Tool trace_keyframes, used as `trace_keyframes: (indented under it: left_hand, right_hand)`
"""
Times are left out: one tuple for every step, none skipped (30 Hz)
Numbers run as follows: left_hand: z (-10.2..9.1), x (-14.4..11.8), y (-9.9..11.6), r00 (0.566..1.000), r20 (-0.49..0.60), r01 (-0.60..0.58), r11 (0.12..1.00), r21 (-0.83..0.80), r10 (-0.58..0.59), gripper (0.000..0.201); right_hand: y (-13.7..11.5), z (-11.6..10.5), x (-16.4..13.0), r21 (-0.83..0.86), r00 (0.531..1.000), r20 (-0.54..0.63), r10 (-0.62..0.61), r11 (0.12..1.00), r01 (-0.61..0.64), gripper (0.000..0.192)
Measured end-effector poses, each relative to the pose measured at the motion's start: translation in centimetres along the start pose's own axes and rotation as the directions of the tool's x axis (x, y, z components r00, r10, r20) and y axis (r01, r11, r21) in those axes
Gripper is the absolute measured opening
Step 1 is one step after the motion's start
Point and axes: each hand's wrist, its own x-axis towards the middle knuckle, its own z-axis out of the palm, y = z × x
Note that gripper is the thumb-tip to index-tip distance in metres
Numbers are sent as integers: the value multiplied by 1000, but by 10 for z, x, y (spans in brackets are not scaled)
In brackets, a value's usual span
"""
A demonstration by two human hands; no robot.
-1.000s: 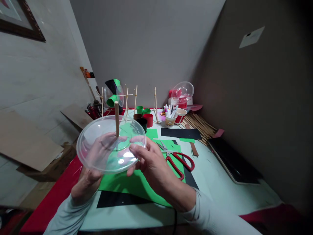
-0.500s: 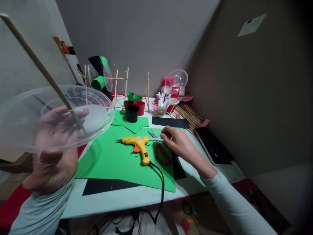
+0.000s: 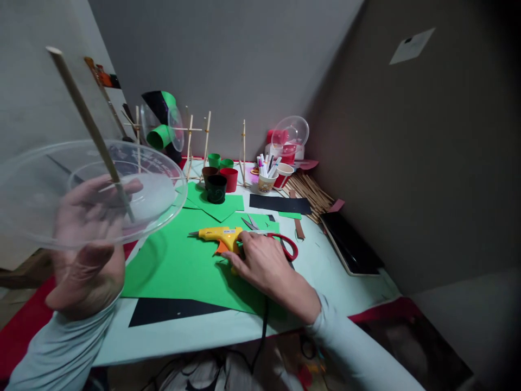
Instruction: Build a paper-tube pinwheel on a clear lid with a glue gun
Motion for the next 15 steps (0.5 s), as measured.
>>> trace_keyframes:
  left_hand:
    - [-1,0,-1,1000,-1,-6,1000,-3,6,61]
    - [-2,-1,-3,1000,9,-6,1000,1,6,62]
    - [-5,-1,-5,1000,23,-14,1000,11,13,64]
    - [-8,-1,-8,999,37,-30,999,19,29,66]
    - [-11,-1,-10,996,66,-56,998,30,54,67]
    - [-14,0,-13,989,89,-123,992,37,120,70]
    - [-17,0,-15,979,124,-168,985,37,162,70]
    - [-19,0,-16,974,153,-175,984,38,167,70]
    - [-21,0,-17,974,160,-168,985,32,161,68]
    - [-22,0,-16,978,159,-139,990,24,134,66]
    - [-23,-1,-15,984,145,-108,994,17,104,65]
    - [-23,-2,-14,988,130,-89,996,10,87,64]
    - [-23,-2,-12,990,115,-79,997,4,78,66]
    - [-23,-2,-9,993,106,-57,998,0,56,67]
    - [-22,-2,-7,996,90,-25,1000,-12,26,69]
  right_hand:
    - [-5,4,3,9,1000,-6,4,1000,-4,42]
    - [-8,8,6,24,1000,-12,8,1000,-8,39]
    - [-10,12,8,47,1000,-19,13,999,-12,33]
    - [-11,15,10,78,999,-27,18,997,-16,27]
    - [-10,17,11,120,999,-34,22,993,-18,23]
    - [-9,19,12,172,999,-37,23,985,-16,22]
    - [-6,20,13,237,999,-36,24,971,-15,23]
    - [-2,21,13,314,999,-30,23,949,-13,25]
    - [1,21,14,400,999,-21,25,916,-14,26]
    - [5,20,15,489,999,-13,31,872,-20,26]
    - [8,19,16,577,999,-9,43,816,-30,27]
    - [11,17,16,660,998,-4,62,750,-44,30]
    - [13,14,16,735,997,1,83,676,-57,35]
    - [15,11,15,800,995,9,104,596,-70,42]
    - [16,8,14,853,993,22,119,515,-81,49]
